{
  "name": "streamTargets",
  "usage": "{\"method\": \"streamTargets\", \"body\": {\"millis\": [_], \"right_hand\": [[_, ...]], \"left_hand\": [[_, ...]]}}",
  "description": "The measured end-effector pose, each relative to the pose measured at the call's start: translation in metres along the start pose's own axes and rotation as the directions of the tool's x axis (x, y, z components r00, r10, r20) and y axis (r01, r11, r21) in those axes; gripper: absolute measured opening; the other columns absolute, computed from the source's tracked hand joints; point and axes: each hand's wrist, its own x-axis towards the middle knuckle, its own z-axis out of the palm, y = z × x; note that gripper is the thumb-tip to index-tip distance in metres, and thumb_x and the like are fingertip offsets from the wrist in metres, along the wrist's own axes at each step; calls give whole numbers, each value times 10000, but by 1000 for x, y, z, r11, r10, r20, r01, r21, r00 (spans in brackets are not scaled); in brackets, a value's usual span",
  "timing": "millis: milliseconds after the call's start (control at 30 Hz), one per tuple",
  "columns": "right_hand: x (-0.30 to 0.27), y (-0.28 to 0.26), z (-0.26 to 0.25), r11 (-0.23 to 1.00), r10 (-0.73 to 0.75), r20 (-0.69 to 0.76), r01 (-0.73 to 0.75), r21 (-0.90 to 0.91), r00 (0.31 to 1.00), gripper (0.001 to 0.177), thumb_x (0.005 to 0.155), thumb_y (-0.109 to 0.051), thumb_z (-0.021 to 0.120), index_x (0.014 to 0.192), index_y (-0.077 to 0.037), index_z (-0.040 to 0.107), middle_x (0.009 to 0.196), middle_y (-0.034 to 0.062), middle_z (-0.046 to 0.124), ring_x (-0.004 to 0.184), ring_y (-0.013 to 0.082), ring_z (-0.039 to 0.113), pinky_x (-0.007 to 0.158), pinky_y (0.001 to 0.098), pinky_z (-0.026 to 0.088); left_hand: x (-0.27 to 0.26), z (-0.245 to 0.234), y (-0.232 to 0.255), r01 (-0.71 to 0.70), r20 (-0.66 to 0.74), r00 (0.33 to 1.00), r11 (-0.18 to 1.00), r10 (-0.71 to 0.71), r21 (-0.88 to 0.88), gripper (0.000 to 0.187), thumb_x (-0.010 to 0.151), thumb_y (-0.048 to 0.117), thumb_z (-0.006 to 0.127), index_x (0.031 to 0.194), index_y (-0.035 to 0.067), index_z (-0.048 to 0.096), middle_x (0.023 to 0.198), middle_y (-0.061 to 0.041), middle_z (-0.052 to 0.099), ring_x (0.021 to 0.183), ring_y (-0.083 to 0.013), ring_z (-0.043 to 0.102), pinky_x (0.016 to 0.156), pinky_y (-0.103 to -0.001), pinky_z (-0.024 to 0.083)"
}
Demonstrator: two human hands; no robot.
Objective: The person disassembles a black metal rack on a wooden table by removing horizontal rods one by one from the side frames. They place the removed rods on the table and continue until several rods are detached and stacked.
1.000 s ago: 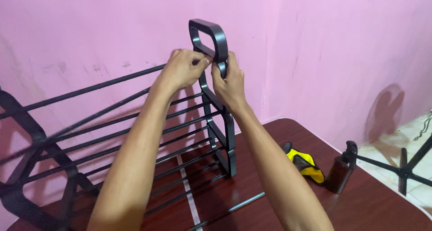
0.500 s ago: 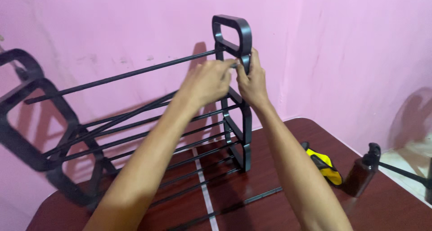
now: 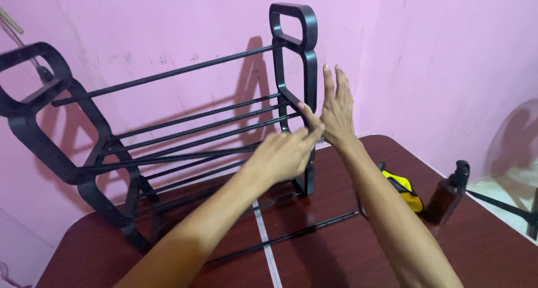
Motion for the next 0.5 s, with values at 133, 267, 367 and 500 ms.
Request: {"method": "streamTargets", "body": {"millis": [133,267,367,500], "right_hand": [[-27,9,-10,991,20,53,-13,-136,998,1025,914,-579,727,1674,-196,156,1702,263,110,1572,498,130,1179,731,181],[-59,17,-15,989,45,78,-34,-141,996,1013,898,-551,727,1665,-200,165,1700,256,91,1570,491,122,1170,742,168],[-93,25,-16,988,79,120,-62,-141,990,983,892,-513,722,1662,-223,184,1708,227,108,1576,468,135,1189,729,173],[-144,39,-12,980,173,150,-155,-126,974,949,904,-482,699,1655,-198,193,1693,235,126,1562,463,152,1184,719,187]], "left_hand": [[-35,49,13,-13,75,997,998,9,53,588,906,86,590,1488,95,502,1092,-158,690,768,-331,733,636,-463,591],[-64,93,27,-64,161,986,986,39,155,713,833,44,605,1526,121,458,1162,-117,670,773,-284,715,612,-413,573],[-76,119,40,-127,196,977,965,82,229,727,857,40,614,1556,127,432,1150,-115,664,789,-258,701,581,-373,572],[-78,140,68,-146,143,983,970,119,193,739,860,78,642,1567,78,427,1159,-110,662,802,-249,701,573,-365,573]]}}
